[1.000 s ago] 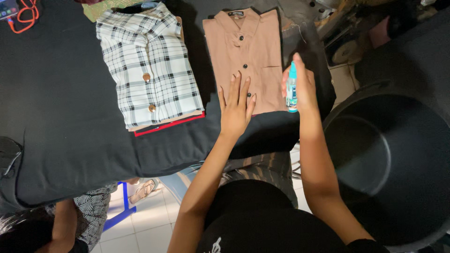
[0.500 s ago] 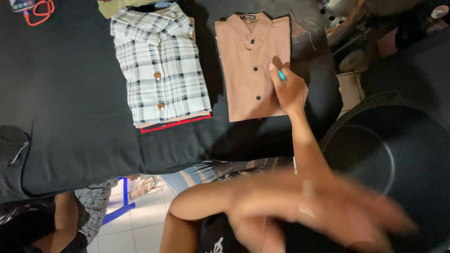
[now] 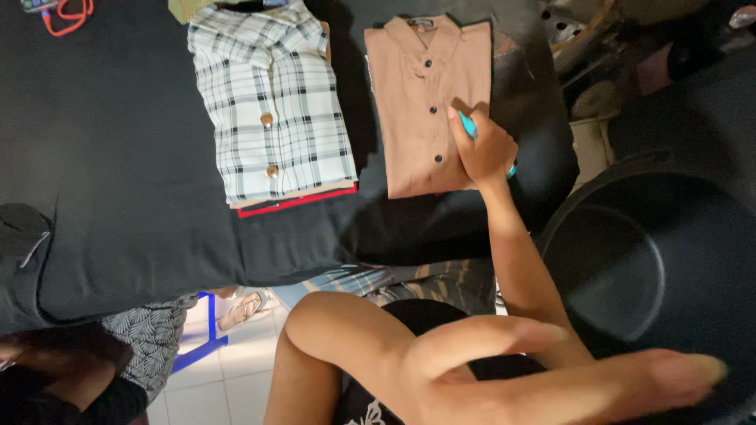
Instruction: The person sprays a liquid from a small bottle onto a stack of folded shirts and smooths them with their hands. They handle several shirts, including a beige button-up, a checkered shirt, a black t-shirt, a denim shirt, and a red t-shirt. Finally, they place a clear plastic bag over the stack.
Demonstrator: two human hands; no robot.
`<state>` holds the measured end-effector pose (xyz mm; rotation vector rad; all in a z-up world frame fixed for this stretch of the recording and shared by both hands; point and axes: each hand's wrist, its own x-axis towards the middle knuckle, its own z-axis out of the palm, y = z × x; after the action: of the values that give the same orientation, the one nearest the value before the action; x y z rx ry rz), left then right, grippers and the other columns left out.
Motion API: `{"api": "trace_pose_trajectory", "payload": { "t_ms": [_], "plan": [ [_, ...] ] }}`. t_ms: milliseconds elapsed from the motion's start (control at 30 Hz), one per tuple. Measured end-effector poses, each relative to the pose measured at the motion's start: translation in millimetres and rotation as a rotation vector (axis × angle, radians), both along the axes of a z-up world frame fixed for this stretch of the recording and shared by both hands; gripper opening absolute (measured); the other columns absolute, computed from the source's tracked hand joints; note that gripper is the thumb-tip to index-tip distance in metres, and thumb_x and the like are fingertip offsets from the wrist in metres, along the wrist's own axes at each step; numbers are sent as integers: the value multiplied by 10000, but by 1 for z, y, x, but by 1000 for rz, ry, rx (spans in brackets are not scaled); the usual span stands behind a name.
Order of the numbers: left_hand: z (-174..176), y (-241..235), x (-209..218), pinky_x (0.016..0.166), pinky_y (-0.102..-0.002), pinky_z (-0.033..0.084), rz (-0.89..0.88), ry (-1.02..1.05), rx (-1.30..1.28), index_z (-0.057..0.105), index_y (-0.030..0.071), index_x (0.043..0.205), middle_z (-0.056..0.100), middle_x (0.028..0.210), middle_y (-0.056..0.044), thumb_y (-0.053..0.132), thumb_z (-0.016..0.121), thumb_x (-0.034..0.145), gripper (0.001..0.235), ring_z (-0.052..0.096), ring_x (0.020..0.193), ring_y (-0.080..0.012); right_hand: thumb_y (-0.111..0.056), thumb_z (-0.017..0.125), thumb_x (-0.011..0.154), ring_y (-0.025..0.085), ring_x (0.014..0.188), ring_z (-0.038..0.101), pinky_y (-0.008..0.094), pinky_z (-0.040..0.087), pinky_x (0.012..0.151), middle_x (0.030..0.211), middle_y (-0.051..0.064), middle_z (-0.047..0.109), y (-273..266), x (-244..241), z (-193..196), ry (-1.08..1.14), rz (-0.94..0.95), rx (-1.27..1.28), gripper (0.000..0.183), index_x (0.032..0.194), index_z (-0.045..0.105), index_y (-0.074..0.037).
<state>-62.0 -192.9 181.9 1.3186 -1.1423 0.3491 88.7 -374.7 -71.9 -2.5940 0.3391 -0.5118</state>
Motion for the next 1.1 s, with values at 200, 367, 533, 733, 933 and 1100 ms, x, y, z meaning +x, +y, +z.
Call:
{"api": "trace_pose_trajectory", "payload": {
  "t_ms": [200, 367, 533, 733, 933, 1100],
  "plan": [
    [-3, -13, -3, 1077, -384, 487, 0, -59, -20, 663, 56, 1257, 695, 1298, -113, 183, 498, 1113, 253, 677, 1211, -270, -553, 608, 1022, 399, 692, 682, 508, 502, 614, 751, 140, 704, 2, -4, -3, -24, 25, 57, 493, 839, 621, -96],
    [-10, -15, -10, 1071, -382, 478, -1, -72, -7, 661, 53, 1248, 697, 1288, -111, 169, 499, 1112, 241, 678, 1198, -266, -535, 629, 1022, 401, 691, 680, 503, 502, 616, 752, 140, 705, 1, -4, -3, -44, 24, 39, 483, 838, 618, -88],
    [-47, -39, -35, 1065, -380, 468, 13, -57, 57, 659, 51, 1240, 699, 1277, -109, 155, 501, 1111, 230, 679, 1186, -262, -528, 627, 1032, 398, 702, 681, 501, 505, 620, 772, 139, 709, 3, -6, -4, -72, 34, 24, 457, 866, 651, -102],
    [-136, -74, -66, 1058, -378, 458, -31, -50, 294, 657, 48, 1230, 702, 1265, -107, 139, 502, 1109, 216, 681, 1171, -257, -525, 640, 1019, 396, 689, 680, 499, 507, 611, 763, 136, 711, 2, -6, -5, -68, 20, 29, 456, 850, 660, -101],
    [-158, -48, -58, 1051, -376, 447, -87, 5, 485, 654, 45, 1220, 704, 1252, -105, 122, 504, 1108, 203, 682, 1156, -252, -532, 631, 1030, 411, 713, 676, 510, 505, 625, 788, 147, 714, 1, -4, -7, -78, 24, 25, 483, 837, 660, -90],
    [-83, 36, -13, 1045, -375, 438, 232, 3, 293, 652, 42, 1211, 706, 1242, -103, 109, 505, 1107, 192, 684, 1143, -248, -604, 586, 1017, 416, 753, 668, 494, 504, 668, 767, 167, 694, -19, 7, 9, 10, 0, 168, 529, 897, 740, -113]
  ]
}}
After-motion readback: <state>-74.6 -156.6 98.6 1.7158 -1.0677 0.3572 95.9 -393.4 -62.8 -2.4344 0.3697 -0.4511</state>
